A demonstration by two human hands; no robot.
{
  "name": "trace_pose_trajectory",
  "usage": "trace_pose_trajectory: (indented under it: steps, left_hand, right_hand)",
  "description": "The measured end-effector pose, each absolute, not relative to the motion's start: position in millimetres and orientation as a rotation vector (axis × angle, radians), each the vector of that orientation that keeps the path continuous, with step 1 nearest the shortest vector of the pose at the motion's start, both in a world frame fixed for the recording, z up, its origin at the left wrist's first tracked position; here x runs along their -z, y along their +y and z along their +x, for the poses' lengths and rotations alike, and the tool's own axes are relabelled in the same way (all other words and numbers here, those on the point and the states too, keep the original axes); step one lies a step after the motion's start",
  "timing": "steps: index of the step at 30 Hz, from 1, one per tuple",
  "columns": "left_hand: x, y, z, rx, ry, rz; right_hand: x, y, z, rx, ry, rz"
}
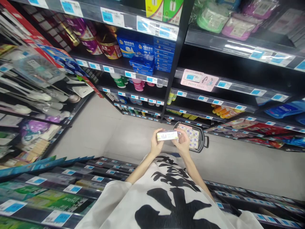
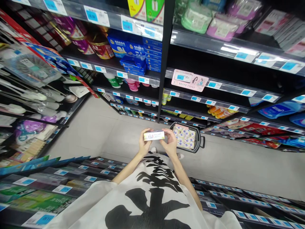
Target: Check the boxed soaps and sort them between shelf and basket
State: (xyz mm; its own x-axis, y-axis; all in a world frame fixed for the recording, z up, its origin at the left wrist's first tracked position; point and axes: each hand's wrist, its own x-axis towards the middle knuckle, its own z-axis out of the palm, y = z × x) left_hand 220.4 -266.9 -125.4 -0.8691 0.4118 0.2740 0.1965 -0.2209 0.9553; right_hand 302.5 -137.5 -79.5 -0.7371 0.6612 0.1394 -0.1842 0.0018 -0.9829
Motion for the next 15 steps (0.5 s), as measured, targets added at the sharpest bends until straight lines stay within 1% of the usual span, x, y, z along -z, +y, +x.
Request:
trace_pose_trajectory:
  steps: [5, 10, 15]
  left_hand:
    - [132, -273, 215, -2.131, 1.818, 0.663]
    - [134, -280, 210, -2.043, 1.54, 0.583]
    - [128, -284, 209, -1.929, 1.382, 0.574]
  right_hand:
    - [81, -135, 304, -1.954, -1.616, -0.718]
    - [78, -136, 303, -2.126, -1.616, -0.889]
    - [83, -134, 298, -2.248, -1.423, -1.062]
